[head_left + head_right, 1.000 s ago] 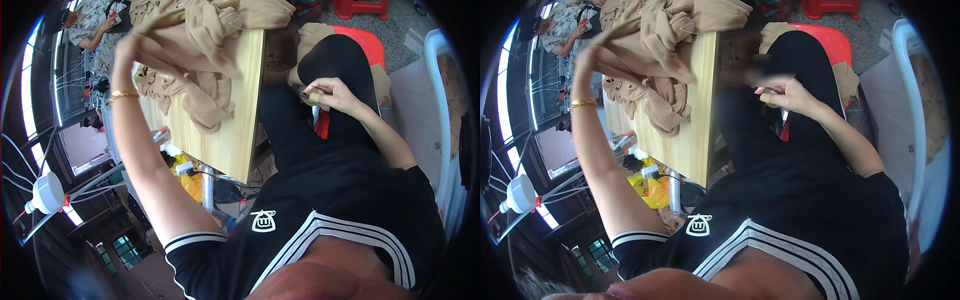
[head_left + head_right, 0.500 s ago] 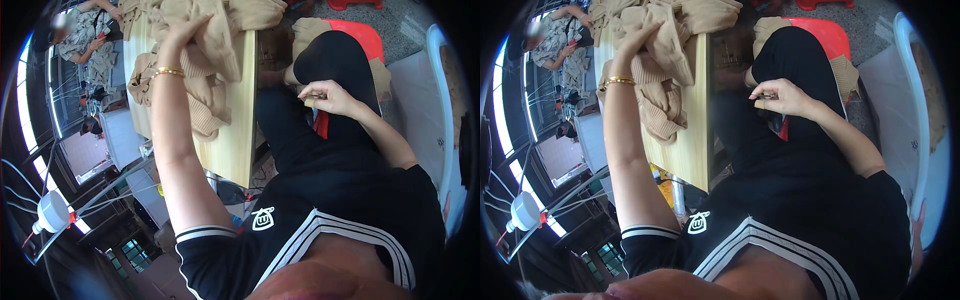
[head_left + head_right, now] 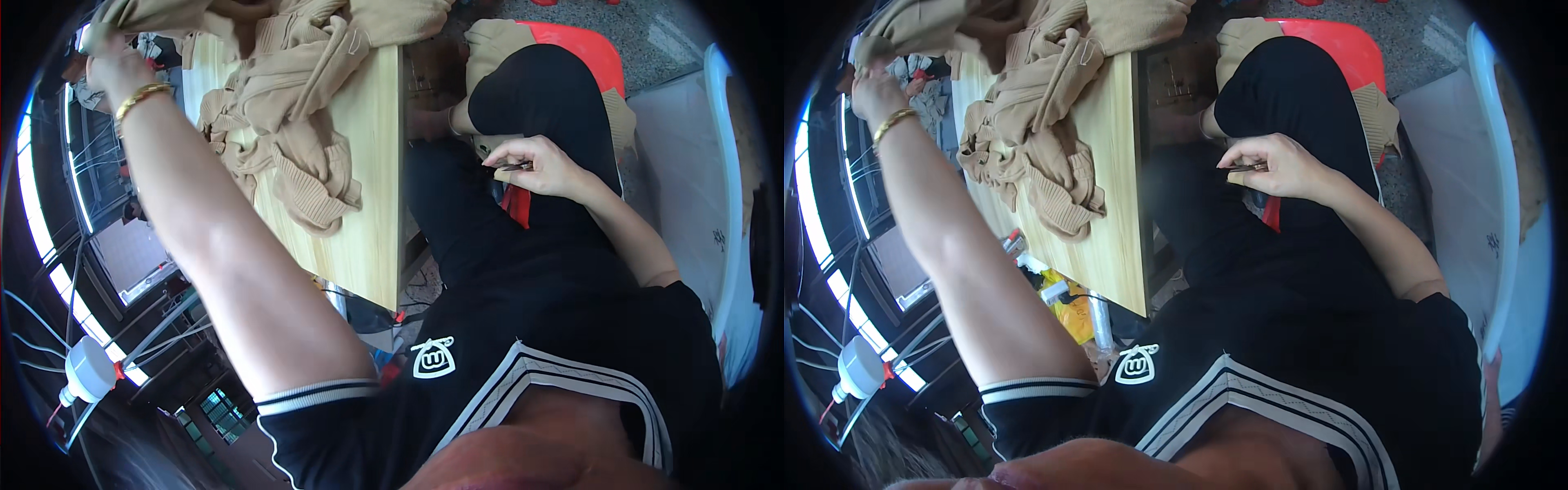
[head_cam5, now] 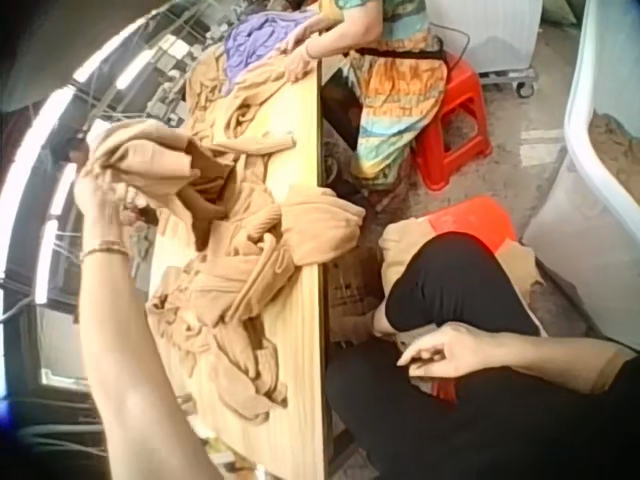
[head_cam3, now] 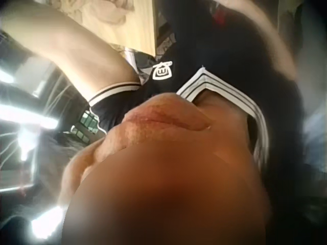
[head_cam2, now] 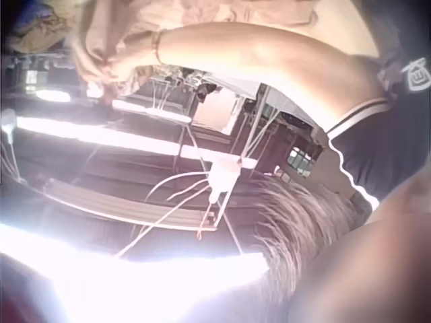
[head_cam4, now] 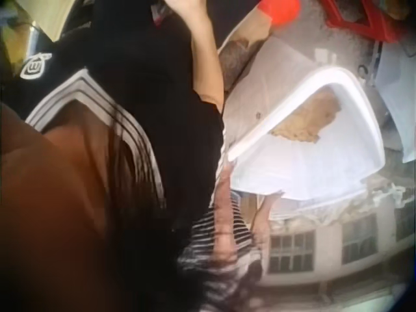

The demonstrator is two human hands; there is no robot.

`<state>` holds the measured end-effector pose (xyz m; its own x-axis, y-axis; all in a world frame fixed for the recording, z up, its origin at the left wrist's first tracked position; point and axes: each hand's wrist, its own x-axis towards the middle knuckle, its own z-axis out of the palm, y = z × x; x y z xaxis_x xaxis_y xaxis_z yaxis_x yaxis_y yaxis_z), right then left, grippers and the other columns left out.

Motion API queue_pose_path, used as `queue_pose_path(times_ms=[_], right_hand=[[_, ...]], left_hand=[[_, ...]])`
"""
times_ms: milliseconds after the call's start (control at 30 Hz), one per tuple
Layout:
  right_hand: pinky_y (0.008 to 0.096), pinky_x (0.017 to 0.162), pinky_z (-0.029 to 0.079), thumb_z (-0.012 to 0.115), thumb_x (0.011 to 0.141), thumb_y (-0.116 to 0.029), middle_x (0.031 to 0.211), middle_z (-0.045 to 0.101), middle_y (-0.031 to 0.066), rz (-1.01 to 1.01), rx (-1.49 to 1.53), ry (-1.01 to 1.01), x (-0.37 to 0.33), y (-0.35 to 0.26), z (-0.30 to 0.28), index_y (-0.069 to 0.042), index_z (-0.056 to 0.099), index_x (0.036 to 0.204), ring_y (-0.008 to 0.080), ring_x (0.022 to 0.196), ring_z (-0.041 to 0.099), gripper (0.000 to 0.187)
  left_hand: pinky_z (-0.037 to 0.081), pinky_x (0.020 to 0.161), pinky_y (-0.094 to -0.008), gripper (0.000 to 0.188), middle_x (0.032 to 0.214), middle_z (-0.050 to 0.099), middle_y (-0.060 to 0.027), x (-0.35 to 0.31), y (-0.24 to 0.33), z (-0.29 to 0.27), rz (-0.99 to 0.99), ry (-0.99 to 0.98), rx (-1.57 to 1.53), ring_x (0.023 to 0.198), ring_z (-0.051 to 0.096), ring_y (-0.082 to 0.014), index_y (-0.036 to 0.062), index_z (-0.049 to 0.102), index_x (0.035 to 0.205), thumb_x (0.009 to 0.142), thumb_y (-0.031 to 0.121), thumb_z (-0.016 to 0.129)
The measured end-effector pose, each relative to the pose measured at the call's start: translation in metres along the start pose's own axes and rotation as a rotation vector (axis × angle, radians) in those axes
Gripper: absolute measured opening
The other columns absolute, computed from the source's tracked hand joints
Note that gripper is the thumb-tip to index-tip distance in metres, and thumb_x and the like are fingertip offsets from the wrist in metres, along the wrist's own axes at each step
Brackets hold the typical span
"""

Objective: Trimming loose threads from a tan knitted sweater with snips.

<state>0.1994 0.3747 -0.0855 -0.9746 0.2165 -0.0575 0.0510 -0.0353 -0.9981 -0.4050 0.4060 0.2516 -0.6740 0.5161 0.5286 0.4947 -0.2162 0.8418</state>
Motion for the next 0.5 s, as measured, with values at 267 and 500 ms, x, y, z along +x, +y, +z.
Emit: queue_pose_path(times_ms=[267, 500], right_hand=[[0.0268, 0.058, 0.044, 0.073, 0.086, -0.007, 0.066, 0.064, 0.0036, -0.019, -0.093, 0.022, -0.002, -0.004, 0.003, -0.005, 0.071, 0.108, 0.0103, 0.056, 0.055, 0.022], [0.0274, 0.064, 0.047, 0.074, 0.086, -0.012, 0.075, 0.068, 0.0031, 0.049, -0.146, -0.002, 0.001, -0.008, 0.002, -0.008, 0.072, 0.106, 0.0110, 0.064, 0.062, 0.020]], left_hand=[[0.042, 0.107, -0.0493, 0.057, 0.138, 0.055, -0.0232, -0.315, -0.074, 0.026, -0.063, -0.654, 1.365, 0.128, 0.051, -0.0421, 0.0034, 0.059, 0.129, 0.094, 0.048, 0.058], [0.050, 0.088, -0.0415, 0.036, 0.109, 0.067, -0.0159, -0.395, -0.015, -0.050, -0.077, -0.468, 1.122, 0.097, 0.065, -0.0346, 0.0010, 0.068, 0.109, 0.094, 0.034, 0.067]])
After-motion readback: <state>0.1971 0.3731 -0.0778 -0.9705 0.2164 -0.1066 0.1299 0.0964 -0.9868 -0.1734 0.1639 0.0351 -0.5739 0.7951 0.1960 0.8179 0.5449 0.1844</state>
